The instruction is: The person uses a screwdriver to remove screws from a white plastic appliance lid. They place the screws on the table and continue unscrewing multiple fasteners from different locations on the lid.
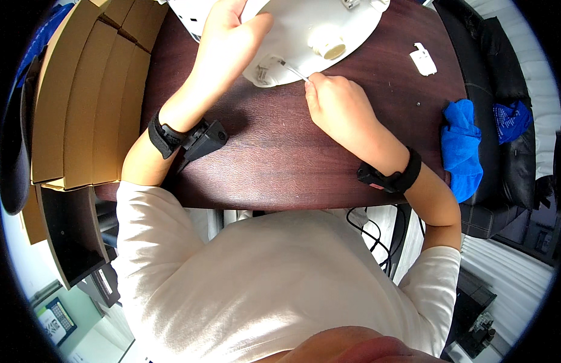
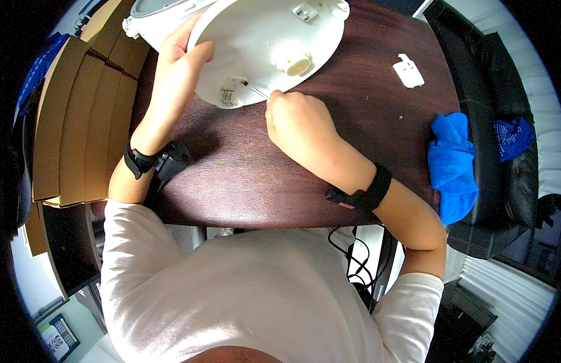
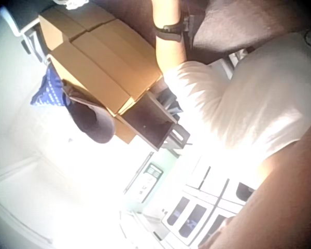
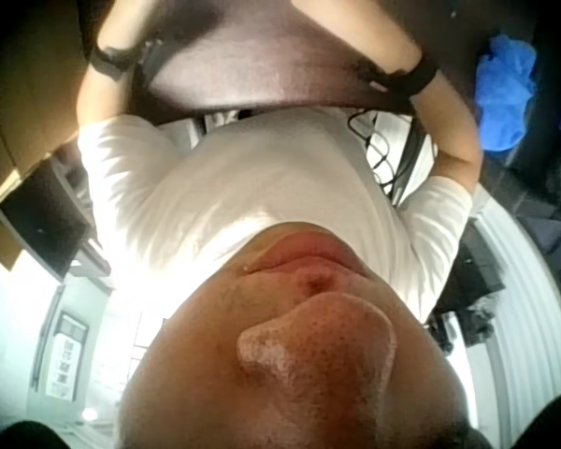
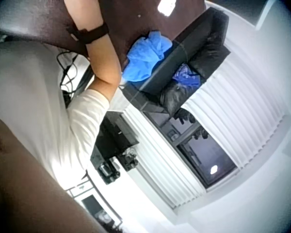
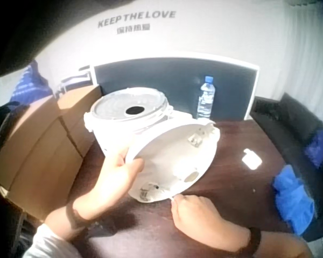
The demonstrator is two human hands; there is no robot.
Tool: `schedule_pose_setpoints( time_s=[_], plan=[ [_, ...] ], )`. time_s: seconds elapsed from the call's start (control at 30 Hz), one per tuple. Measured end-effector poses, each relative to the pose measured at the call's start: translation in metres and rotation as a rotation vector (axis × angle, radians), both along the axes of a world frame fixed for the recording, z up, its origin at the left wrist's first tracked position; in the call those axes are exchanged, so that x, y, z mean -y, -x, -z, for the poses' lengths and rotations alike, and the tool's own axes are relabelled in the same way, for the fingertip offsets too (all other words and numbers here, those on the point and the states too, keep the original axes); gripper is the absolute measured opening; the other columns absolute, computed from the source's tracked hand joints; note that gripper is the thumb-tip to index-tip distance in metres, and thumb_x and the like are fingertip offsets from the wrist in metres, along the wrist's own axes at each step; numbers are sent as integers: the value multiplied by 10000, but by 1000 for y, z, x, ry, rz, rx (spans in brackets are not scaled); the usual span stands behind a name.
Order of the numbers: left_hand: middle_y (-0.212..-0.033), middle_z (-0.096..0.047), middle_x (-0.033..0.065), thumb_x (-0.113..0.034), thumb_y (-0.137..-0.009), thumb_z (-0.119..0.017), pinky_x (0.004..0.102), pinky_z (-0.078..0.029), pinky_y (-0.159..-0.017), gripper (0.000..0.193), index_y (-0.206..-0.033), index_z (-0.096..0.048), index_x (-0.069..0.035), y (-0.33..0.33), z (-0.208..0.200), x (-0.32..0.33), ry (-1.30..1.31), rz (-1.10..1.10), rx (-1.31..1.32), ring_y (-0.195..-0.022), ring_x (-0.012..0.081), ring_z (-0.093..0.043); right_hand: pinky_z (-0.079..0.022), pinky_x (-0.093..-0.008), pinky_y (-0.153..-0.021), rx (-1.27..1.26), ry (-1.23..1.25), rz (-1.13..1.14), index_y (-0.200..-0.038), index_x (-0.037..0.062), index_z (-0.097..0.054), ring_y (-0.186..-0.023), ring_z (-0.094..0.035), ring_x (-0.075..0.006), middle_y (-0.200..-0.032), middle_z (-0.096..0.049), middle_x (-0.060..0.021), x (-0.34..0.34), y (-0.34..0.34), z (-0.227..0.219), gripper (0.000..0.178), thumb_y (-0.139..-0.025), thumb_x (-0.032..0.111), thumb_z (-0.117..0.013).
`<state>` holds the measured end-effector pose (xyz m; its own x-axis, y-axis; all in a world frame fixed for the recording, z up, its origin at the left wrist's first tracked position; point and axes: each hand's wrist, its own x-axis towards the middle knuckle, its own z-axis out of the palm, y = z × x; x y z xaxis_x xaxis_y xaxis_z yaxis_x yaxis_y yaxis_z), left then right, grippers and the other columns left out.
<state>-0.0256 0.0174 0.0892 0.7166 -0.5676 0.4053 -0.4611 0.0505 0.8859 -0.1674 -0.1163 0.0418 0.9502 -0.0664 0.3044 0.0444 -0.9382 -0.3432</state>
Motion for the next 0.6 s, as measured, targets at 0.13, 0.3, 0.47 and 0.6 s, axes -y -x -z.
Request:
schedule_pose_setpoints(
  time_s=[0.13, 0.3, 0.47, 0.6],
  plan=[
    [-882, -594, -6, 10, -775, -474, 196, -398, -698, 475, -1240, -572, 6, -1, 1, 0, 20, 8, -9, -761, 56, -478, -536, -412, -529, -31, 39, 5, -737, -21, -584, -552, -640, -336, -580, -597, -187, -4, 0, -4, 209, -891, 109, -527],
    [-886, -599, -5, 9, -775, -471, 194, -400, -703, 474, -1238, -571, 10, -1, 1, -1, -1, 5, 6, -766, 57, -485, -536, -408, -528, -38, 49, 8, -743, -31, -586, -549, -641, -333, -575, -596, -189, -4, -1, -4, 186, -872, 94, -539],
    [-882, -602, -1, 2, -776, -473, 195, -408, -711, 472, -1238, -573, 5, 1, -1, 0, 0, 10, 22, -766, 60, -494, -541, -384, -532, -85, 154, -8, -753, -27, -598, -568, -655, -310, -601, -614, -178, -2, 1, -16, 92, -779, 61, -601],
    [-867, -598, -3, -1, -776, -477, 198, -407, -699, 469, -1234, -576, -1, 4, -1, 0, -29, -7, 52, -750, 59, -489, -546, -371, -545, -95, 204, -36, -732, -14, -607, -597, -665, -304, -620, -622, -175, 2, -1, -23, 60, -734, 45, -616]
  ],
)
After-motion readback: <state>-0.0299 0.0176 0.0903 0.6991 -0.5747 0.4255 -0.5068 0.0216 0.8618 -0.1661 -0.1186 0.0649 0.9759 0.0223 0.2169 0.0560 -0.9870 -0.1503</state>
